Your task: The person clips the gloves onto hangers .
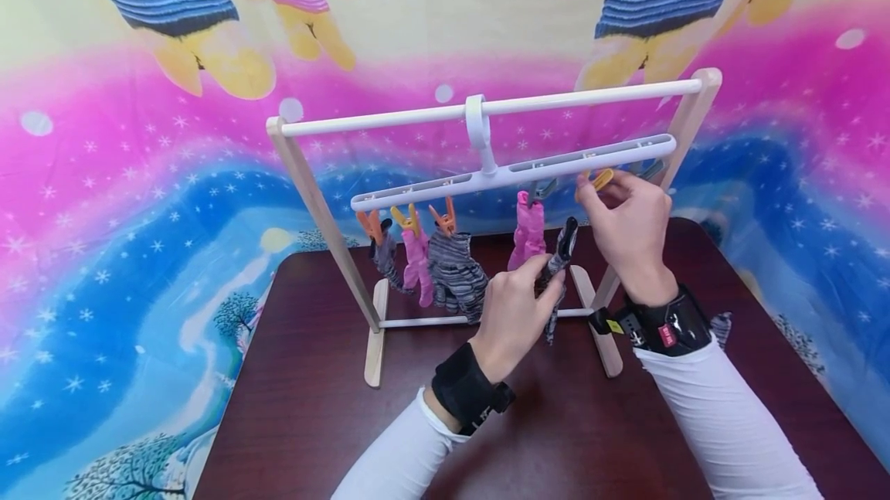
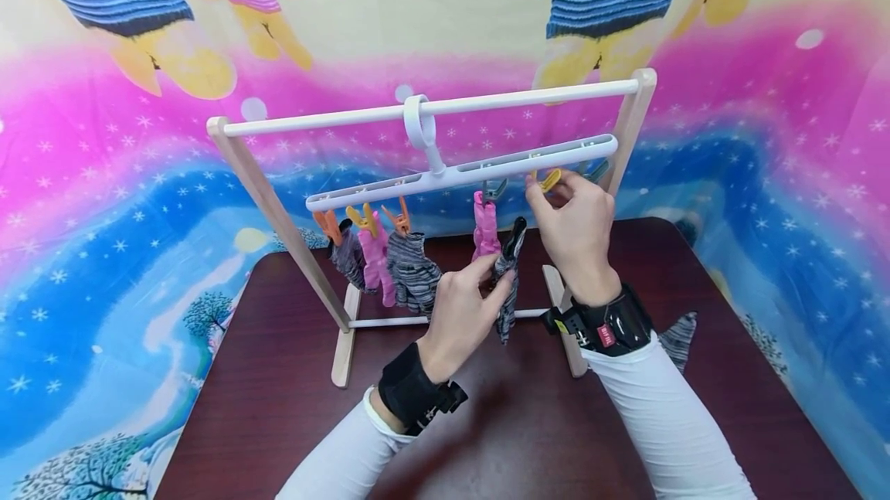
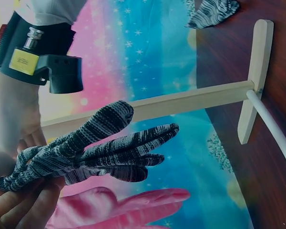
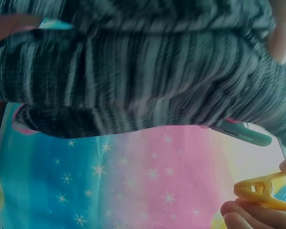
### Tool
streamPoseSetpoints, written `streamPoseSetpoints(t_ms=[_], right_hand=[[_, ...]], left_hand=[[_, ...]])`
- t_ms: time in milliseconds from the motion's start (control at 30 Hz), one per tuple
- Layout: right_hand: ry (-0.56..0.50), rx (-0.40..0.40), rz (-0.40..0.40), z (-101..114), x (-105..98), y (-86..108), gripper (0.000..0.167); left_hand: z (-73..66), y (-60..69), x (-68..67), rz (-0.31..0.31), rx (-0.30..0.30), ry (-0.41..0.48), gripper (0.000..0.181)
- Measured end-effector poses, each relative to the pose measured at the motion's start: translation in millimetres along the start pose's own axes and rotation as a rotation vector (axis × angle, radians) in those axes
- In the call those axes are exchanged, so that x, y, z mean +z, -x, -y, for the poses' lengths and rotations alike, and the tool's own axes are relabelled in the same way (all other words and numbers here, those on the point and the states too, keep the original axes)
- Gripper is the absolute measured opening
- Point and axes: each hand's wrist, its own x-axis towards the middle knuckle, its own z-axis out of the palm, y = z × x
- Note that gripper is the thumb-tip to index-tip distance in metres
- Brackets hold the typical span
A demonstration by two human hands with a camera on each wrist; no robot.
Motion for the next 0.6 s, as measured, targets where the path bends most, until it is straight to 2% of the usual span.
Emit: streamPoseSetpoints(t_ms=[300, 600], right_hand=[[0.063, -0.023, 0.036, 1.1, -2.2, -2.8, 0.030], [0.111, -0.033, 0.070, 4.7, -2.6, -4.0, 0.031]], left_hand=[[3.8, -6.6, 11.8, -0.029, 0.038, -0.142, 0.020], [10.6, -11.5, 18.2, -0.013, 0.028, -0.186, 0.021]])
